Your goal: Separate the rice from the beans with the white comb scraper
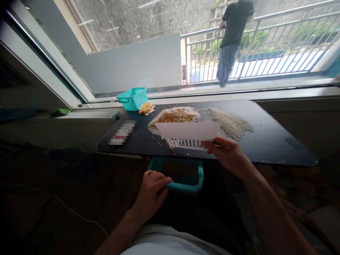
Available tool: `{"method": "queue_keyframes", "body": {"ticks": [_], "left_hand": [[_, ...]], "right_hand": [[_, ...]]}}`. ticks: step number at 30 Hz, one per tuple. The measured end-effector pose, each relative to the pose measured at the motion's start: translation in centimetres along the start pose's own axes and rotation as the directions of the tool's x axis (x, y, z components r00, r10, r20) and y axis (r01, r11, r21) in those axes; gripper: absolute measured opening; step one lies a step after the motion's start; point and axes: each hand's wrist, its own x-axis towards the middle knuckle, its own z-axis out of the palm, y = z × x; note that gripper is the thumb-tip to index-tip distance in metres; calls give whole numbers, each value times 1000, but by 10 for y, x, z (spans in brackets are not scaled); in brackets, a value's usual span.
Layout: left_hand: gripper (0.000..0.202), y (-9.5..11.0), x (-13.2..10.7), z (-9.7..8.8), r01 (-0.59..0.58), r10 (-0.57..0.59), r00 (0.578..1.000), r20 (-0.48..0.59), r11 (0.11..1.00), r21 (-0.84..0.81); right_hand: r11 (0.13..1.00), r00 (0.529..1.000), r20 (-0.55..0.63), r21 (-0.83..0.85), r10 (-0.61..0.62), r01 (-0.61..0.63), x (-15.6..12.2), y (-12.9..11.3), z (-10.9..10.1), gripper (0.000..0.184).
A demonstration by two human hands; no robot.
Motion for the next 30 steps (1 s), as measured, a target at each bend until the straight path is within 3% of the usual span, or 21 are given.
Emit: {"method": "queue_keyframes", "body": {"ticks": [19, 30], "left_hand": [[24, -1, 0, 1, -8, 8, 1000, -1, 1000, 16], [26, -2, 0, 1, -5, 5, 1000, 7, 1000, 12]], "right_hand": [[998, 999, 42, 55, 7, -9, -2, 5, -1, 56], [995, 990, 138, 93, 35, -48, -11, 7, 9, 60]]}}
